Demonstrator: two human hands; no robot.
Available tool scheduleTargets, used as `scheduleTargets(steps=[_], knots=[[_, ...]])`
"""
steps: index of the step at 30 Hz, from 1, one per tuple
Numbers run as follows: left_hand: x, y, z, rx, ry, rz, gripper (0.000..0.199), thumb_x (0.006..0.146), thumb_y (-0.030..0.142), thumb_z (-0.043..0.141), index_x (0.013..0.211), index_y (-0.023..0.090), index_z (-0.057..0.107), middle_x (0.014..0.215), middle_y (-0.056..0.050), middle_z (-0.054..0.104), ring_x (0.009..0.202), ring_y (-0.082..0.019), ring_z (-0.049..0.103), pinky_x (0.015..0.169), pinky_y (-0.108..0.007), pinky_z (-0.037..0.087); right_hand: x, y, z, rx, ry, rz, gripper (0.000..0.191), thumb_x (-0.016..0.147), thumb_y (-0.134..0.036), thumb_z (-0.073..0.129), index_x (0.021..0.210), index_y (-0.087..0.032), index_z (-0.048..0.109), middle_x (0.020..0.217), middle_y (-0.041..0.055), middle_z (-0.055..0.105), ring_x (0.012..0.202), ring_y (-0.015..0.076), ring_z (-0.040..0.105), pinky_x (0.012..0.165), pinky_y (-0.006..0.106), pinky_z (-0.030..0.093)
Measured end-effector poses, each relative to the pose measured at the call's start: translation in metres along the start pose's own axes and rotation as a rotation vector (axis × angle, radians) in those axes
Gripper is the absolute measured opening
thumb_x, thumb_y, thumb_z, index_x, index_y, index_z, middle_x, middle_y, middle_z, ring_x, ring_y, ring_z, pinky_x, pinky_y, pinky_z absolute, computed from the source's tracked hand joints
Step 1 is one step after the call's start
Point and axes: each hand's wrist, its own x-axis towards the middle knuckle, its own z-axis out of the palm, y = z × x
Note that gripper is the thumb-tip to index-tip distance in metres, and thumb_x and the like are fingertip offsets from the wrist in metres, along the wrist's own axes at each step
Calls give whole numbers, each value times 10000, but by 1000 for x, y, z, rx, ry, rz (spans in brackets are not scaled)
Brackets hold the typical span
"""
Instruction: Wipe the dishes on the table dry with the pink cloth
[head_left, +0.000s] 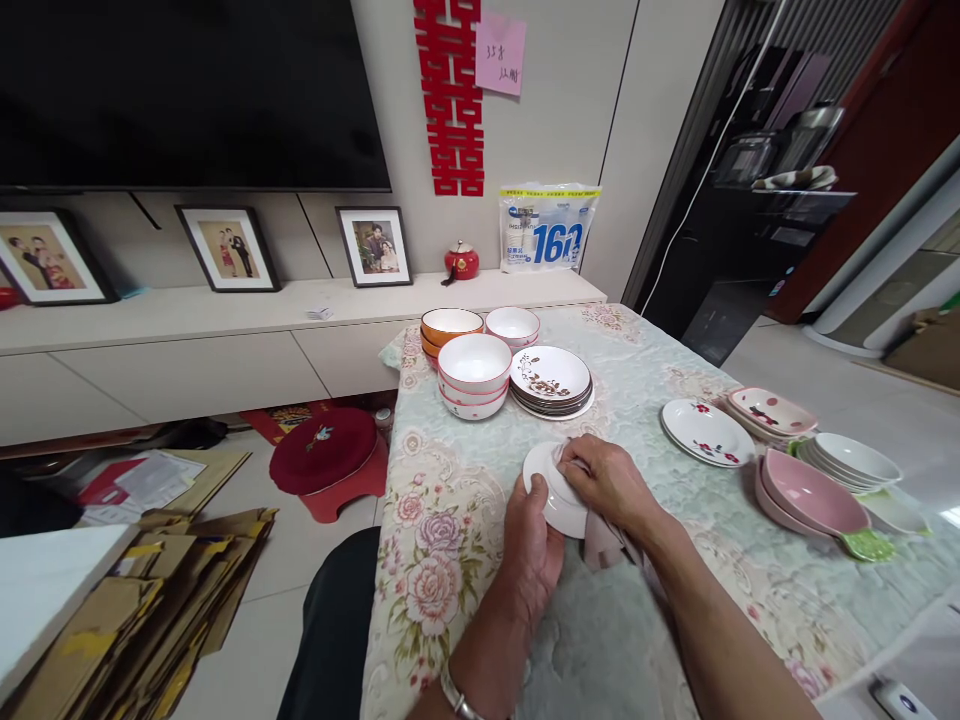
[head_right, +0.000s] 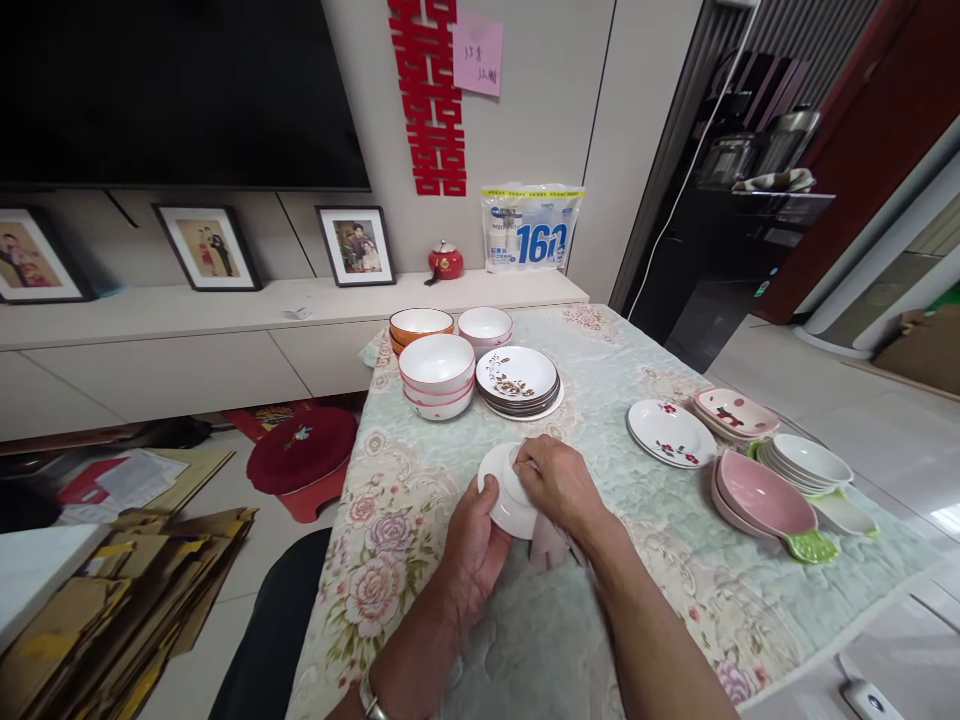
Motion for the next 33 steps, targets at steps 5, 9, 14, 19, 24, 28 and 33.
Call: scheduleTargets(steps=[5,9,14,19,24,28,33], knots=[[1,2,1,-22,31,33,449,728,293,752,1136,155,626,980,-97,736,1017,-254,670,921,-358,492,1,-6,4,139,-84,-93,113,853,-203,548,816,-208,654,856,19,669,814,166,609,740,261,431],[1,2,0,-19,65,12,425,729,251,746,1128,167,625,1006,-96,740,1008,-241,676,937,-361,491,2,-1,6,-24,51,38,127,847,-191,516,811,-192,638,843,40,648,806,180,594,742,277,414],[2,1,-1,-10,76,24,426,739,252,728,1139,151,622,1000,-110,737,976,-253,683,897,-366,502,-2,-6,-1,17,-62,27,142,814,-161,524,698,-198,597,699,-4,615,659,148,553,630,250,372],[2,-1,0,-21,56,56,435,738,229,723,1149,147,609,983,-100,735,934,-229,686,899,-350,496,0,-8,7,131,-53,-61,125,855,-206,529,775,-198,625,805,12,656,771,160,597,710,249,410],[2,-2,-3,-25,63,29,428,729,215,730,1135,153,608,1001,-107,735,970,-238,681,928,-367,487,1,-2,5,-147,62,86,141,854,-185,489,775,-186,605,790,49,627,725,175,566,665,267,373],[2,-1,-3,-15,85,45,418,726,213,721,1125,152,615,1001,-107,735,969,-243,682,921,-371,490,-4,-7,-3,-130,-27,95,162,810,-146,502,664,-200,546,640,-2,579,587,136,497,571,248,311],[2,-2,-1,-22,75,64,434,705,218,739,1117,149,624,1001,-101,733,962,-237,683,921,-361,491,-1,-11,6,64,-64,-64,166,861,-212,505,715,-194,583,710,-2,618,671,139,554,633,233,369]])
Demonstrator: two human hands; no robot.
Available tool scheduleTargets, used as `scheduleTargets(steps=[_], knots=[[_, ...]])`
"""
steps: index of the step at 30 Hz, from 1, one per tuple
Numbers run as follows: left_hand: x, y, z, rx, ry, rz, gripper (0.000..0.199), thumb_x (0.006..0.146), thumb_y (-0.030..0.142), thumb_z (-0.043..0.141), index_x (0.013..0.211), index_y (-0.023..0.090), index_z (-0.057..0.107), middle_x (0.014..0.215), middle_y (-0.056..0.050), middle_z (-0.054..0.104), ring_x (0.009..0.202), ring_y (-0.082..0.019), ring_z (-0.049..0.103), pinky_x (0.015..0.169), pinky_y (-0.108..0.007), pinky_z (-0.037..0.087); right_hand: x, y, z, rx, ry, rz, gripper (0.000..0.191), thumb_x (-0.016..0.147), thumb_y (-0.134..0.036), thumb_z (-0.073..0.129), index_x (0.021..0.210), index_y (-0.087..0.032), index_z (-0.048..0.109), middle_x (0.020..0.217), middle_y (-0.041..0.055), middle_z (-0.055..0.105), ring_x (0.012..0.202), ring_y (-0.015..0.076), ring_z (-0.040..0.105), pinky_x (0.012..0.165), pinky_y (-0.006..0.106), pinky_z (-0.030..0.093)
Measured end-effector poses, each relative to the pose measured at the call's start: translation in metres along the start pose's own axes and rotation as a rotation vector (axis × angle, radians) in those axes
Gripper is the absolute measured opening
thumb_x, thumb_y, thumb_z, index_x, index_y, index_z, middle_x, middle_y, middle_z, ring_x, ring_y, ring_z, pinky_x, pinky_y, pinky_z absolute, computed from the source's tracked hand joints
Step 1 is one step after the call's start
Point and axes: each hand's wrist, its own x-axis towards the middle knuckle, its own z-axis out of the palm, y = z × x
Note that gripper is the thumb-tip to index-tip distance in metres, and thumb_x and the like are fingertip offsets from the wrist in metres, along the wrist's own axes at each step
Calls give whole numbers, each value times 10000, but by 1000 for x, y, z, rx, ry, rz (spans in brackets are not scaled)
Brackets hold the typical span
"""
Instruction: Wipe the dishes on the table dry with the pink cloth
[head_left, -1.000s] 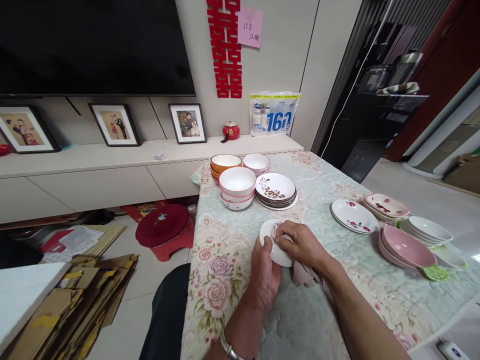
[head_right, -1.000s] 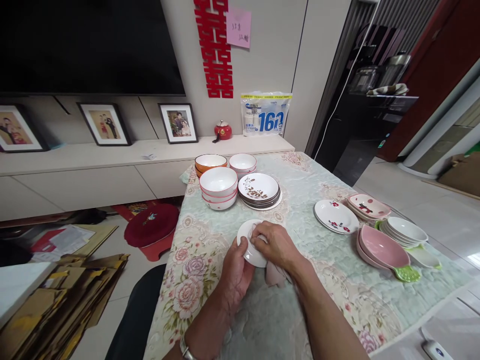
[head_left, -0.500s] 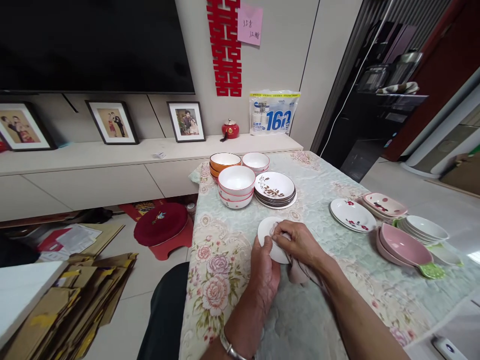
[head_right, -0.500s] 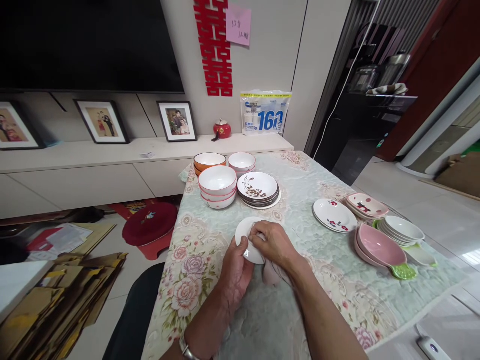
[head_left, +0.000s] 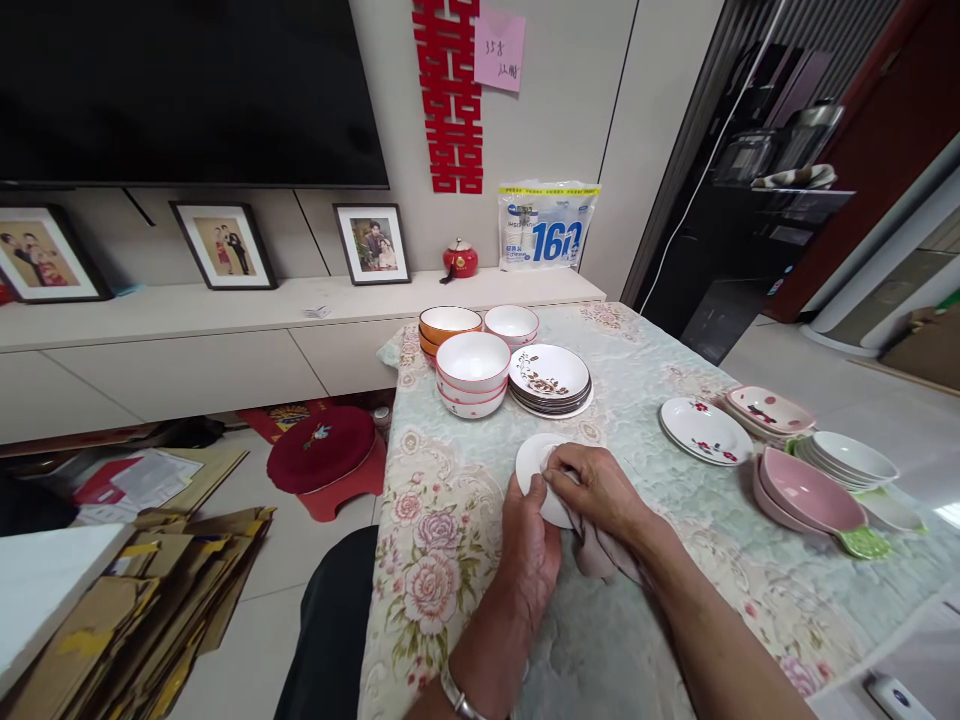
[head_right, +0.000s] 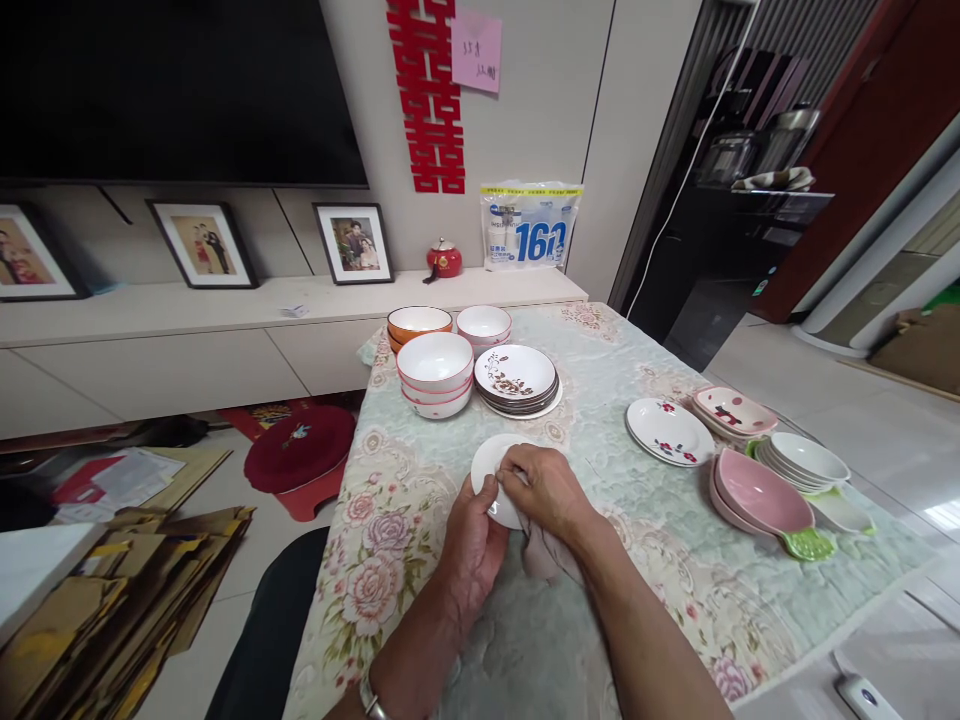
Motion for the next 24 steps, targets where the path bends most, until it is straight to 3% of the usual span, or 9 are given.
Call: scheduleTargets(steps=[3,5,8,12,15,19,22,24], knots=[[0,-1,0,-9,-5,-5,447,704,224,743,1127,150,621,1015,-107,732,977,-244,681,933,-369,488,2,7,3,-56,108,41,145,869,-221,502,770,-185,601,786,27,635,745,159,574,687,246,381],[0,0,0,-7,2,-11,453,706,219,736,1137,148,616,1022,-111,733,977,-244,681,937,-371,486,1,11,1,-151,156,132,150,861,-210,495,743,-184,584,745,27,617,695,157,551,646,252,356],[0,0,0,9,14,-20,455,709,211,722,1145,146,610,1029,-113,733,992,-250,678,933,-373,487,-3,10,-5,-202,99,191,164,833,-181,498,676,-192,544,640,-2,573,593,137,495,577,250,303],[-2,1,1,4,10,-13,459,708,199,715,1151,148,607,1046,-113,730,1029,-258,672,932,-366,486,-3,2,-4,-28,-21,50,168,845,-209,516,683,-193,558,644,-19,586,612,128,520,589,230,334],[-3,-1,1,-12,3,-5,457,720,196,711,1160,147,599,1046,-116,729,1002,-249,680,919,-366,495,1,4,3,25,27,-4,154,871,-234,510,752,-189,597,755,7,636,715,144,572,668,233,380],[-2,-1,0,-17,-2,-15,431,724,192,711,1138,138,603,1027,-121,734,960,-243,690,914,-376,504,2,12,2,-128,149,110,169,882,-248,491,769,-183,597,775,35,635,726,165,570,671,256,370],[-1,0,-1,-4,9,-22,428,715,183,711,1128,141,609,1019,-118,737,983,-253,688,933,-384,496,-1,10,-3,-213,119,193,162,849,-211,498,708,-189,573,680,16,608,631,153,530,606,258,327],[-2,0,0,-3,3,-20,436,710,181,711,1133,142,610,1016,-114,737,1005,-260,683,946,-388,488,-3,5,-4,-169,50,162,160,831,-195,511,680,-193,565,634,-4,591,593,139,511,583,249,314]])
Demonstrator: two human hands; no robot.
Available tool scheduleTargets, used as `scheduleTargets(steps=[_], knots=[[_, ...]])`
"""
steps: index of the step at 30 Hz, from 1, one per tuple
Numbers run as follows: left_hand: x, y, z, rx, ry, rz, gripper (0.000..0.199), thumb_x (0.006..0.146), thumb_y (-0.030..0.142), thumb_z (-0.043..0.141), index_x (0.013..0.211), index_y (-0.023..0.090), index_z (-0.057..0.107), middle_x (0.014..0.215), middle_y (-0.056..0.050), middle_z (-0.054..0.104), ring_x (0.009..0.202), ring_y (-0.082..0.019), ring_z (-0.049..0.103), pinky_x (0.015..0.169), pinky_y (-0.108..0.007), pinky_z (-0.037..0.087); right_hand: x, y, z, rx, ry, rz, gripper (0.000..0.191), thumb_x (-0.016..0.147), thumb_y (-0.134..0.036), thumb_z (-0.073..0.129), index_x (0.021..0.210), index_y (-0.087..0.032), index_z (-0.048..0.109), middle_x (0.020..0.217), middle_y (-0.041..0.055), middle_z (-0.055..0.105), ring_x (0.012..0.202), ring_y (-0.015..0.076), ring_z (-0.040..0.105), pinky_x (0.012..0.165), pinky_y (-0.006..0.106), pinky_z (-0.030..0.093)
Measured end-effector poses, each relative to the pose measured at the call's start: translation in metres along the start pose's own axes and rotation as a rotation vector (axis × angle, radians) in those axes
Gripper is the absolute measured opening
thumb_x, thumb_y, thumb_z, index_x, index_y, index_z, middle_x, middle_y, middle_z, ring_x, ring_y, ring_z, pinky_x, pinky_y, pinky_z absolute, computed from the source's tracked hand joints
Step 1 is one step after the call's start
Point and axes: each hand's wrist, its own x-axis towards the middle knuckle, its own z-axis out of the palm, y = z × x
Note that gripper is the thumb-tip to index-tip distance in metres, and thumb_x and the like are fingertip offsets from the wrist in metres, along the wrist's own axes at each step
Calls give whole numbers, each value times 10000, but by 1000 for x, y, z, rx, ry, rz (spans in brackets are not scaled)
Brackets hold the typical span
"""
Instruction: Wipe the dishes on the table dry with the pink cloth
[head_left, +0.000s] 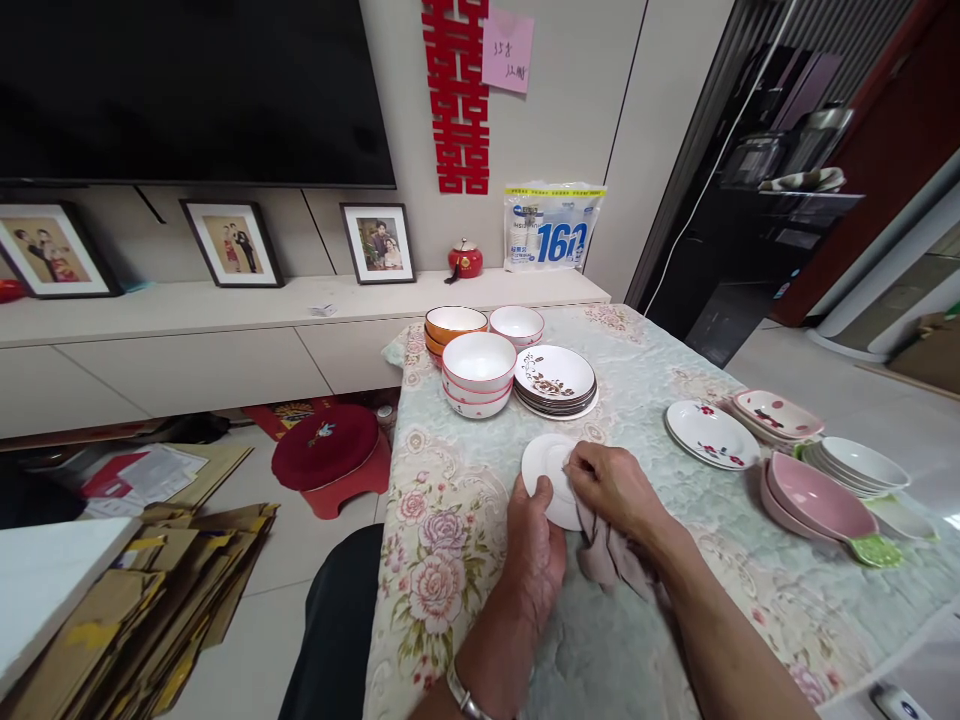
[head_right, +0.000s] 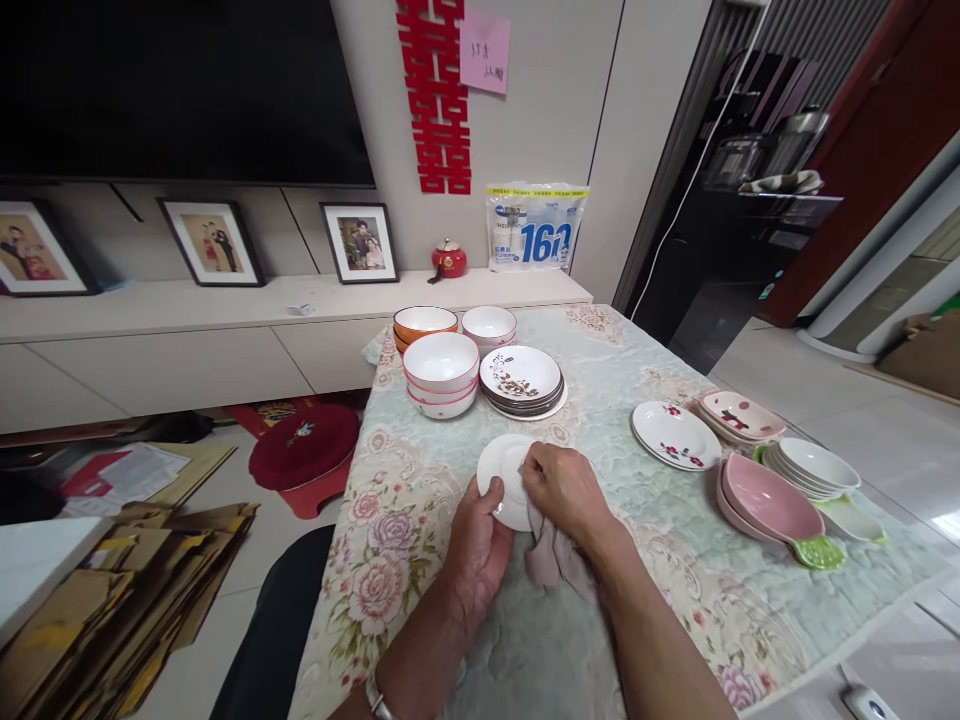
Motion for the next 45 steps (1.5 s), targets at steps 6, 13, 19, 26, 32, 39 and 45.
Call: scheduleTargets(steps=[6,13,19,26,32,39,45], knots=[[-3,-1,2,-13,-26,13,465,698,212,740,1143,157,615,1005,-102,735,1034,-269,672,952,-390,483,3,-6,10,197,14,-150,171,879,-246,510,746,-188,601,751,12,638,714,146,574,670,235,382],[-1,-1,0,-7,-12,1,430,712,195,720,1128,147,618,1023,-116,735,984,-259,686,926,-385,496,1,2,3,-56,87,58,160,861,-214,495,724,-189,574,688,20,616,627,154,533,600,258,323],[-2,1,2,-11,-33,11,472,691,216,743,1142,155,618,1057,-113,728,1048,-278,669,951,-393,484,1,-6,6,128,-31,-144,158,862,-226,523,719,-193,581,698,-1,620,654,137,549,616,232,355],[-1,-1,1,-15,7,-2,454,704,192,721,1142,153,611,1034,-114,733,982,-256,686,935,-392,497,4,3,9,19,111,-16,164,904,-258,485,831,-183,611,833,55,661,784,183,600,724,271,395],[-3,1,2,-6,-8,-4,455,713,190,716,1153,150,608,1050,-117,730,1033,-273,677,935,-388,491,0,-6,6,65,-11,-80,166,881,-240,509,736,-197,578,717,8,632,660,149,558,617,246,354],[-3,0,3,-24,1,-8,456,701,194,724,1140,150,610,1020,-110,735,995,-261,683,942,-399,489,5,-2,12,52,85,-78,169,913,-257,480,818,-181,599,829,48,647,776,171,587,716,258,386],[-1,0,0,-7,0,-8,438,715,187,709,1141,143,616,997,-108,738,963,-256,691,923,-393,493,1,-1,5,-32,34,-11,162,881,-228,486,744,-193,564,720,20,627,653,152,546,616,253,332]])
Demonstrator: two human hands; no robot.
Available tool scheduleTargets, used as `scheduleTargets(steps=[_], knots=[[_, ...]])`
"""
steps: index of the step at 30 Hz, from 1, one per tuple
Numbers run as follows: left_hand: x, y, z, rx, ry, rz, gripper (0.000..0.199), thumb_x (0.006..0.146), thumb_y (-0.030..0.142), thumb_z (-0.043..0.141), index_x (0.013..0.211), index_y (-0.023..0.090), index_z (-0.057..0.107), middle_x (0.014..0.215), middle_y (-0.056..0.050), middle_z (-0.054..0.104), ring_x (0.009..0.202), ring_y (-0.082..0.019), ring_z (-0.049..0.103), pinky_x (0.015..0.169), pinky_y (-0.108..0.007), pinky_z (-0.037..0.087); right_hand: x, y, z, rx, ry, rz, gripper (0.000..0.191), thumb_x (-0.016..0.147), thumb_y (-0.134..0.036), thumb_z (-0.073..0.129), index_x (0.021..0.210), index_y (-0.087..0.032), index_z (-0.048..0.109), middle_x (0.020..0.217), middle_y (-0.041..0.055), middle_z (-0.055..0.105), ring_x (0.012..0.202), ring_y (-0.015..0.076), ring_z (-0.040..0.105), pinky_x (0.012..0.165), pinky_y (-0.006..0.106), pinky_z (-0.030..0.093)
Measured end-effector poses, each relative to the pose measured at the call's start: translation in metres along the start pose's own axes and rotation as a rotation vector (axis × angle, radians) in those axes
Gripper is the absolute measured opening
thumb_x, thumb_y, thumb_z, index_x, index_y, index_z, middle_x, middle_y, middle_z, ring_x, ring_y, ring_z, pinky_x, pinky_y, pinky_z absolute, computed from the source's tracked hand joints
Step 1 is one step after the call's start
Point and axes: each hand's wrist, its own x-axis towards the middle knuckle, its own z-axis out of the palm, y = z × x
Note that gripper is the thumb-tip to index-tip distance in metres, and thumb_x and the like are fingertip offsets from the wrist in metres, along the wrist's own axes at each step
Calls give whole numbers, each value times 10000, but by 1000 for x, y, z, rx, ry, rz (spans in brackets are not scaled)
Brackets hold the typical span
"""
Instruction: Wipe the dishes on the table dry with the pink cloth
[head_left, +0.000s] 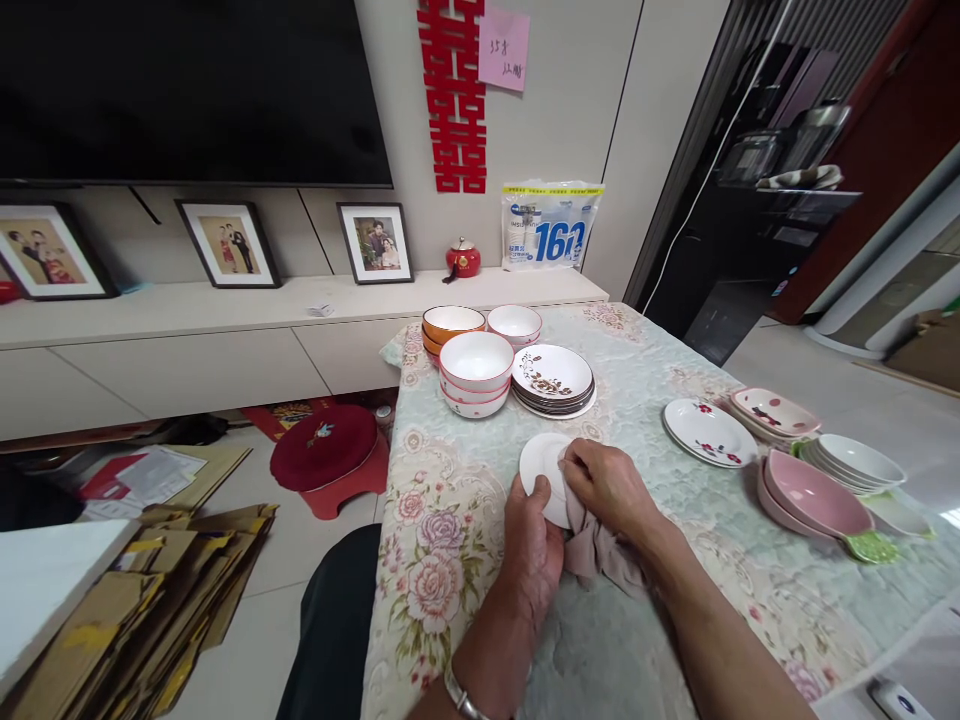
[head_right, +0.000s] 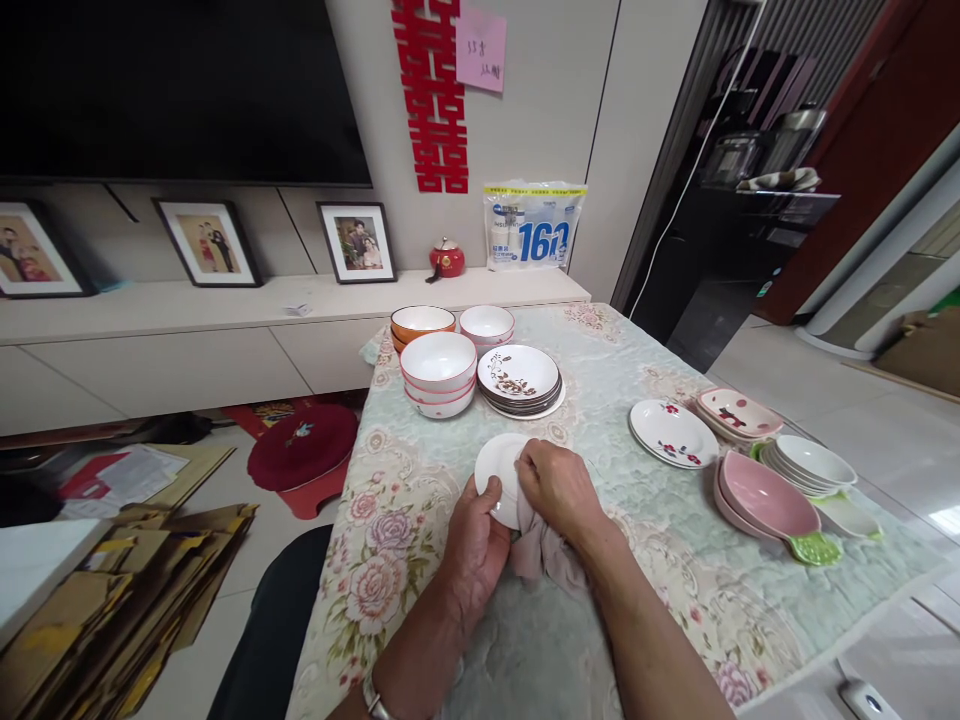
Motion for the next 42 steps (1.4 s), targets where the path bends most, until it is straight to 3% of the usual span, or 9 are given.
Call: scheduleTargets(steps=[3,7,13,17,22,28,31,35,42], knots=[[-2,0,0,-1,-25,10,433,717,199,715,1138,152,624,1026,-106,733,1026,-265,676,946,-390,482,-1,-5,2,98,-47,-95,170,881,-234,497,723,-197,548,717,5,619,647,138,539,609,239,338],[-2,0,1,4,-26,15,450,711,204,722,1148,154,625,1042,-108,730,1021,-260,675,951,-388,481,2,-2,8,105,25,-90,179,901,-256,479,755,-195,561,769,23,629,708,155,563,659,249,367],[-2,4,3,34,-66,37,490,693,228,747,1161,146,628,1018,-113,739,1000,-264,681,932,-388,490,6,15,6,154,209,182,221,895,-347,485,756,-202,577,725,22,634,674,174,550,648,273,364],[-4,6,5,118,-101,91,471,732,263,731,1179,169,619,1034,-95,737,958,-246,686,899,-371,498,7,20,2,381,284,340,289,845,-431,530,667,-204,549,613,-14,560,607,158,481,591,263,336],[-7,10,2,401,-152,210,310,799,289,669,1091,185,687,991,-77,740,898,-229,659,830,-316,496,11,30,3,711,340,479,299,738,-466,626,625,-193,577,596,-18,533,606,150,446,555,255,341],[-13,15,3,656,-234,341,310,779,205,672,1080,222,746,1045,-68,746,976,-274,641,919,-324,451,14,33,9,905,284,532,360,741,-571,582,676,-219,536,519,-34,500,485,144,445,475,274,390],[-11,12,1,719,-295,424,324,783,186,664,1088,252,753,1147,-73,725,1097,-297,606,1031,-349,387,15,25,6,1128,255,586,339,748,-546,602,681,-223,523,535,-28,532,477,145,476,485,282,438],[-8,9,-2,819,-325,514,340,811,172,610,1101,272,755,1210,-80,701,1180,-304,569,1087,-371,340,14,12,-5,1403,118,663,275,760,-460,657,699,-204,578,589,5,622,516,159,556,530,283,497],[-6,10,-2,797,-280,463,326,724,136,682,978,311,789,1173,-83,716,1210,-331,549,1159,-406,247,9,7,-15,1437,-19,616,249,844,-430,571,781,-201,646,703,50,719,616,200,664,603,303,547]])
